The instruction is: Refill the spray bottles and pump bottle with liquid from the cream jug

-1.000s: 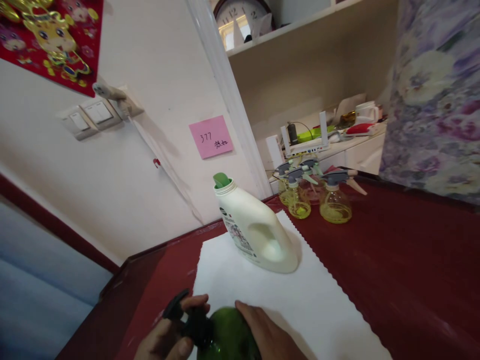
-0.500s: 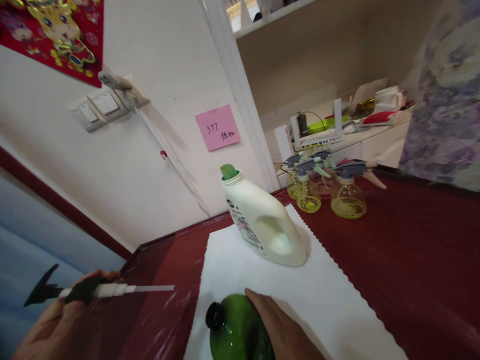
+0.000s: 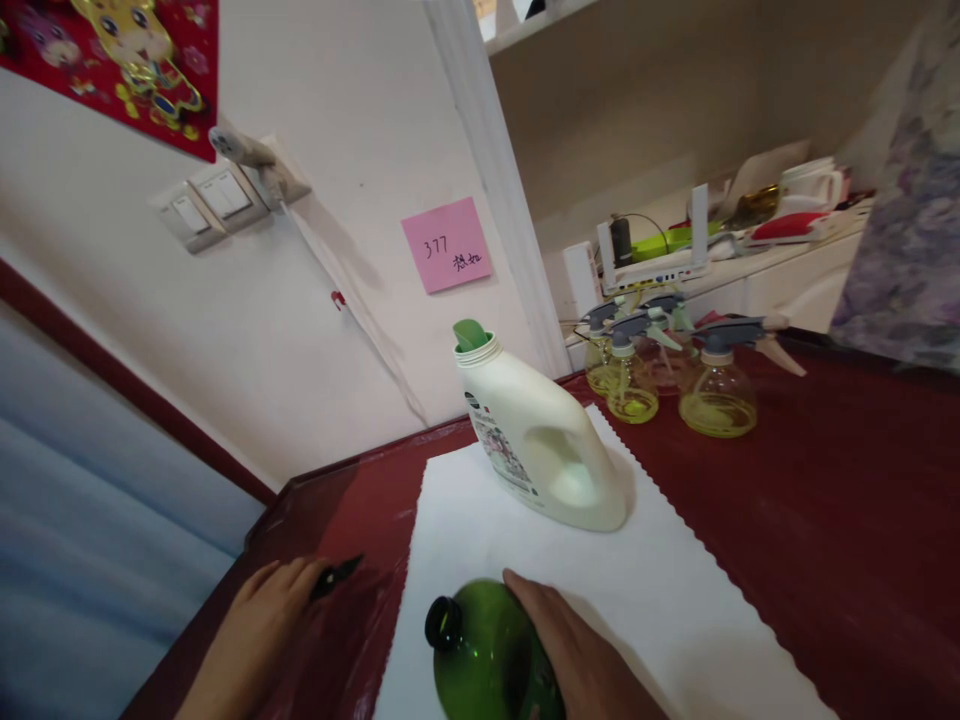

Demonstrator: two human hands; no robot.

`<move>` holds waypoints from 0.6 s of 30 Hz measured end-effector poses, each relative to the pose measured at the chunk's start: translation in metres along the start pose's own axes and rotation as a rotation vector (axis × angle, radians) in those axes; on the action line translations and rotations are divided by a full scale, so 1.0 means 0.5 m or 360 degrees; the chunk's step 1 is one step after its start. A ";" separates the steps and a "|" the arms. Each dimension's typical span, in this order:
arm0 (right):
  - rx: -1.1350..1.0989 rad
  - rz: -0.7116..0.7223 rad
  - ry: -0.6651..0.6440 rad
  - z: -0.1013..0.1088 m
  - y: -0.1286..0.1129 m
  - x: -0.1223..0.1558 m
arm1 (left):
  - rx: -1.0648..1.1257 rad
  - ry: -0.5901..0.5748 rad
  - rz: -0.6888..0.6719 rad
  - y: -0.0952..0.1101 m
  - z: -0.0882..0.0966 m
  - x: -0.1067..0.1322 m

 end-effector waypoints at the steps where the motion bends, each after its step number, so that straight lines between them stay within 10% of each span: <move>1: 0.0000 0.0004 -0.0005 -0.001 0.001 0.000 | -0.0043 -0.0105 0.0014 0.007 -0.022 -0.002; 11: 0.0003 0.0012 0.0028 0.008 -0.007 -0.007 | 0.0056 -0.0261 0.0120 0.019 -0.058 -0.009; 15: -0.0011 0.0008 0.0001 0.005 -0.004 -0.007 | 0.0791 -0.0084 0.0028 0.057 -0.017 0.018; 18: -0.0107 0.0036 0.0103 0.011 -0.008 -0.001 | 0.1489 -0.0269 -0.0257 0.163 -0.024 0.046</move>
Point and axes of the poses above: each hand's wrist, its own x-axis away from the middle knuckle, its own z-axis out of the back of the hand, y = z × x, the point moved 8 cm from there along -x, towards the middle knuckle, and after that the axes turned 3 degrees about z, right-handed, at the moved point
